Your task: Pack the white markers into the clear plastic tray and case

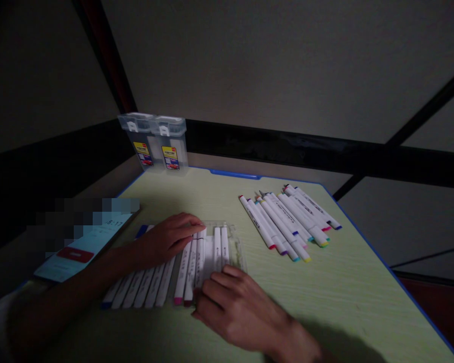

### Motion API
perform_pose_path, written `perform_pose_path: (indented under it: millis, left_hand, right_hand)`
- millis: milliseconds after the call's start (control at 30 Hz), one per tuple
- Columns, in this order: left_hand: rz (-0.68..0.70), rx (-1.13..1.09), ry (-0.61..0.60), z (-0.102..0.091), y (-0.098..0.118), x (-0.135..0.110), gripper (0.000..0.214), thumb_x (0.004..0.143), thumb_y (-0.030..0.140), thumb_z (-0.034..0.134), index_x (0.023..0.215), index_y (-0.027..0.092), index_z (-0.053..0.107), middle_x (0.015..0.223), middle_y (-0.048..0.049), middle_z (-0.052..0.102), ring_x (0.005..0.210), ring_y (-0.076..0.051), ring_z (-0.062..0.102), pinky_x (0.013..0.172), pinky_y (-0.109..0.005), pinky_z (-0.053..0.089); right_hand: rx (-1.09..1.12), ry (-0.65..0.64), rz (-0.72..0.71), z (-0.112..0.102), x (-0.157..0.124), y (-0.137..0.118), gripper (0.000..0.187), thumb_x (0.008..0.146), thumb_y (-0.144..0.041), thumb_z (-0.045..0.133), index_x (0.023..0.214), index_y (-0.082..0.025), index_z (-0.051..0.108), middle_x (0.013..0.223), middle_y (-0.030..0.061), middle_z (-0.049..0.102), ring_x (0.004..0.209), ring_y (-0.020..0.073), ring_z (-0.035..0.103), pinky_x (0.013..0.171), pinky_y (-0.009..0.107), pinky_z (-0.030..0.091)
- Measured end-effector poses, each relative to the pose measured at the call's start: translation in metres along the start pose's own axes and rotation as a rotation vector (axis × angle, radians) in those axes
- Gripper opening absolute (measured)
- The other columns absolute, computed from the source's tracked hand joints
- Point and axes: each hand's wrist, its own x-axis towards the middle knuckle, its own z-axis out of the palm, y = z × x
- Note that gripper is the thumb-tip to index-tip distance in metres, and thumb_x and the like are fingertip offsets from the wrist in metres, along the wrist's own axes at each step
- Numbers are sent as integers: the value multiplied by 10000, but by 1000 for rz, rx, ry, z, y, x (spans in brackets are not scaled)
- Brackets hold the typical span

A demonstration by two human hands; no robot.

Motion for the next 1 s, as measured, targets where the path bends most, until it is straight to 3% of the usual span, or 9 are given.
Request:
perform_pose_path:
  millis: [1000]
  left_hand:
    - [53, -11, -48, 1, 0, 0, 333, 881, 101, 354, 1187, 143, 478, 1184, -87, 524, 1083, -180, 452, 945, -347, 371]
  right_hand:
    - [24, 27, -9, -2, -1, 2, 173, 892, -226, 473, 797, -152, 597, 657, -5, 595, 595, 124, 471, 543, 286, 336]
